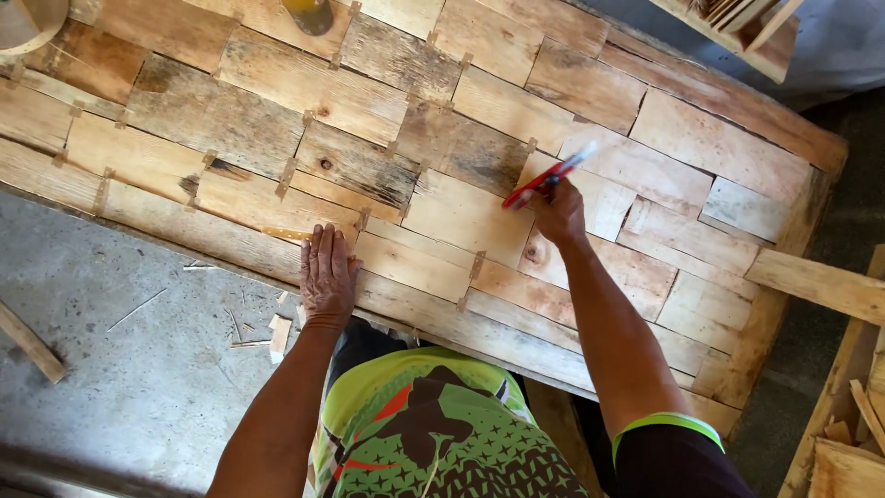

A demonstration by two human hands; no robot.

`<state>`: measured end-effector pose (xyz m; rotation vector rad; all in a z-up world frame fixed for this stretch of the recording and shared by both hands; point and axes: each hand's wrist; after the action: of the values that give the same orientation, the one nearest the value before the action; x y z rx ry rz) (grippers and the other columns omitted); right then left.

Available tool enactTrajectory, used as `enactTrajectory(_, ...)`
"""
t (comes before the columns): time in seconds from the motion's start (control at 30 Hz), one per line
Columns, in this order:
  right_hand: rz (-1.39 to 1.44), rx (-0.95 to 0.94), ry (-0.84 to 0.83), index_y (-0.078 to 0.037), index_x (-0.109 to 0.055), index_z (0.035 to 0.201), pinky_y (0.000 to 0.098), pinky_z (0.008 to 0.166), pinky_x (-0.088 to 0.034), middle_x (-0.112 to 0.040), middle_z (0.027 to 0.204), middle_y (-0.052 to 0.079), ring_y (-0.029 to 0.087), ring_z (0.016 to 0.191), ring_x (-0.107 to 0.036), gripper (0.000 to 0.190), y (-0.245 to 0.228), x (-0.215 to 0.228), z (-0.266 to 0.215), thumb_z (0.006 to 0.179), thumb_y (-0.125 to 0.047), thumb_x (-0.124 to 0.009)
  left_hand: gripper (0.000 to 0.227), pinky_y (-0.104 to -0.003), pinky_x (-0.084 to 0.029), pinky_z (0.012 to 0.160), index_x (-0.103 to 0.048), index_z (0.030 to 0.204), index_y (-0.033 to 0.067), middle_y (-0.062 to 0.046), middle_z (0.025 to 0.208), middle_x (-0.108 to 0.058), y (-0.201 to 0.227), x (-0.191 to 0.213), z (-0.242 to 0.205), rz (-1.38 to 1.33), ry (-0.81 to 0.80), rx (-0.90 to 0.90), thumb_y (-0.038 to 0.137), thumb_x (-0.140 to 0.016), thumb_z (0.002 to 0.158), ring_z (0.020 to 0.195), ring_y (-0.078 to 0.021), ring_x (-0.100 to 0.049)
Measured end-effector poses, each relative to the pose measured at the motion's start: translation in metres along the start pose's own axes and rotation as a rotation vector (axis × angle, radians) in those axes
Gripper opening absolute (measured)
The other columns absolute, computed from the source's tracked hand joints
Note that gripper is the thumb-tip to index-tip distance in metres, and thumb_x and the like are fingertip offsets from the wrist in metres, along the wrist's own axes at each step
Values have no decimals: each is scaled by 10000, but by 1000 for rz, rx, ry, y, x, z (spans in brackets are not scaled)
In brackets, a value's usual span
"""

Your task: Applying and trimming thin wooden strips to finish the seams of a patchwork wooden surface using a utility knife.

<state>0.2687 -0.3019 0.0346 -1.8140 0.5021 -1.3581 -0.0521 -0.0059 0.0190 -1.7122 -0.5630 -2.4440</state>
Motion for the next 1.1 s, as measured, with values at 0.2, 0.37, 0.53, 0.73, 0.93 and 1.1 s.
enactTrajectory(0.2,399,149,242,-30,-635,949,288,690,-498,-682,846,26,101,757,-587,188,41,-9,68,941,-112,-804,627,-550,-263,1267,-416,1501,-44,-240,1567,-453,6,0,0,31,33,25,337,-605,1040,1506,-420,-386)
enactTrajectory(0.37,379,89,303,-30,-600,957,273,689,-520,-698,837,41,110,737,-613,222,32,-16,108,906,-102,-803,642,-553,-266,1259,-403,1505,-49,-247,1567,-452,7,-1,2,41,58,45,356,-590,1044,1499,-424,-395)
enactTrajectory(0.53,193,-18,203,-27,-604,959,266,700,-552,-739,836,48,108,765,-691,181,-13,-1,102,949,-130,-754,643,-552,-267,1253,-400,1499,-44,-244,1566,-448,7,1,4,34,70,46,351,-597,1032,1494,-420,-393)
enactTrajectory(0.73,77,192,183,-27,-635,965,311,704,-540,-723,857,68,138,762,-652,231,-23,-61,127,917,-147,-827,606,-514,-265,1257,-414,1491,-16,-215,1569,-441,1,-6,9,47,-19,30,296,-608,1009,1509,-381,-371)
enactTrajectory(0.93,257,73,57,-56,-659,942,310,688,-519,-687,816,24,126,739,-601,288,-64,-112,153,852,-218,-880,557,-503,-260,1263,-430,1488,-11,-206,1578,-435,-7,-10,4,18,-35,-90,216,-606,1010,1517,-356,-362)
enactTrajectory(1.1,185,122,45,-42,-649,958,303,681,-534,-701,822,59,142,726,-631,332,-61,-117,162,836,-242,-885,528,-500,-280,1250,-458,1451,-6,-188,1547,-465,-5,-6,7,-33,-21,-19,226,-618,1005,1494,-348,-392)
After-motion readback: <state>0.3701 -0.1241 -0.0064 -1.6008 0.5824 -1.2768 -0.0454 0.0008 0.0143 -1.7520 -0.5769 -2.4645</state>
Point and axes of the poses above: each hand's wrist, its own z-axis towards the middle knuckle, its own x-axis out of the back of the hand, y = z × x
